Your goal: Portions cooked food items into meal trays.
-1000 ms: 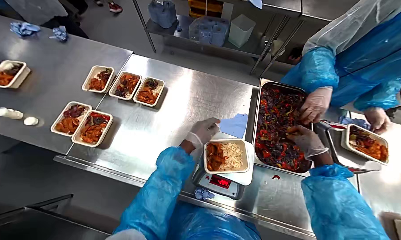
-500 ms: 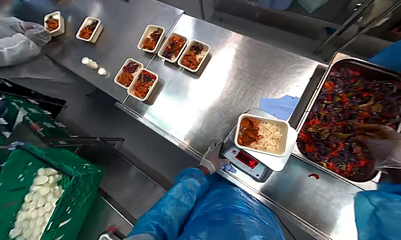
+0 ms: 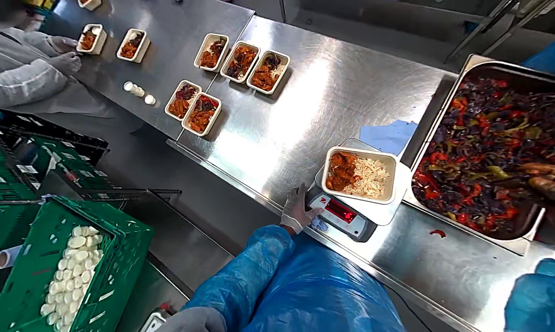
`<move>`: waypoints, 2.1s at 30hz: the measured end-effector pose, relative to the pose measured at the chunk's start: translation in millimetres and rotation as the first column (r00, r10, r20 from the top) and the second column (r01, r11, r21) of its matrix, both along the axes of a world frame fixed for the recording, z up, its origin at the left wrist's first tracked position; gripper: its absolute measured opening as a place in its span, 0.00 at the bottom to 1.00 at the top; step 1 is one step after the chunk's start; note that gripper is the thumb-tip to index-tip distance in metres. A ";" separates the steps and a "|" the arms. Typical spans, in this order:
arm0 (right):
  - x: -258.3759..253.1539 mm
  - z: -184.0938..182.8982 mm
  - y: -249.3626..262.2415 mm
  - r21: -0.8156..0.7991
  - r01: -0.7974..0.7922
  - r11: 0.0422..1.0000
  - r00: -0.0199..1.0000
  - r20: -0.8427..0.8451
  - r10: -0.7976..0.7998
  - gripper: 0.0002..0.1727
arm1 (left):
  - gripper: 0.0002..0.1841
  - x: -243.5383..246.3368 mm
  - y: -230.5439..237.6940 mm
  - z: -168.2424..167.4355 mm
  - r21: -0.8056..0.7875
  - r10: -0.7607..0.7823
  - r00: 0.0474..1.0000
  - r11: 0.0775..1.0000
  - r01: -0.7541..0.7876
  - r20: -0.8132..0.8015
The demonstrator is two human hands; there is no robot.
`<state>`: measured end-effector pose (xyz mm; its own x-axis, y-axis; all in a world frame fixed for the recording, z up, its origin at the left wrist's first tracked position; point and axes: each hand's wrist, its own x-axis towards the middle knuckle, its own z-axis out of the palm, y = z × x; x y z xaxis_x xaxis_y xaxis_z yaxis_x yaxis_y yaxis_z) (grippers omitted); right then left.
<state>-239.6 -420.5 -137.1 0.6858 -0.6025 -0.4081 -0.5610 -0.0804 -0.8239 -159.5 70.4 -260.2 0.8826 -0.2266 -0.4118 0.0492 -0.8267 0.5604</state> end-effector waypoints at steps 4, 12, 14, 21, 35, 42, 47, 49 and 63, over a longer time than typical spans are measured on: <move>2.3 -28.2 -18.9 -0.118 -0.126 0.985 0.987 0.082 0.137 0.20 | 0.37 7.3 -0.2 13.3 -0.251 0.131 0.971 0.965 -0.079 0.201; -5.0 -9.3 -1.9 0.033 0.028 0.999 0.998 0.058 -0.030 0.18 | 0.15 47.2 -40.7 111.0 -0.410 0.118 0.973 0.892 -0.191 -0.198; -7.0 1.6 -0.4 0.076 0.039 0.996 0.995 0.091 -0.045 0.17 | 0.14 54.5 -44.3 111.2 -0.417 0.080 0.961 0.889 -0.189 -0.264; -14.2 34.0 -11.8 0.206 -0.010 0.978 0.962 0.270 -0.047 0.17 | 0.11 69.6 -69.4 97.5 -0.428 -0.013 0.936 0.892 -0.148 -0.351; 23.1 97.1 81.8 0.217 -0.252 0.943 0.957 0.204 0.209 0.18 | 0.14 56.1 -116.4 99.7 -0.504 -0.202 0.932 0.863 0.024 -0.300; 57.4 38.0 151.3 -0.249 -0.414 0.875 0.904 0.000 0.428 0.14 | 0.13 57.6 -95.8 101.8 -0.550 -0.201 0.933 0.835 0.003 -0.300; 78.6 6.6 183.7 -0.579 -0.651 0.491 0.698 -0.203 0.686 0.19 | 0.14 69.6 -72.5 66.7 -0.555 -0.183 0.935 0.832 -0.016 -0.303; 89.4 6.3 190.8 -0.588 -0.715 0.377 0.596 -0.232 0.769 0.20 | 0.14 73.0 -58.1 70.5 -0.545 -0.177 0.939 0.838 -0.013 -0.295; 123.1 -9.8 199.4 -0.633 -0.705 0.321 0.592 -0.276 0.757 0.13 | 0.12 95.5 -40.1 41.8 -0.586 -0.136 0.946 0.808 -0.065 -0.293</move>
<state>-116.5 -221.1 -146.9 0.9903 0.0937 -0.1031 0.0463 -0.9193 -0.3907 -64.0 30.4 -218.5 0.7198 -0.5394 -0.4370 0.2776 -0.3534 0.8933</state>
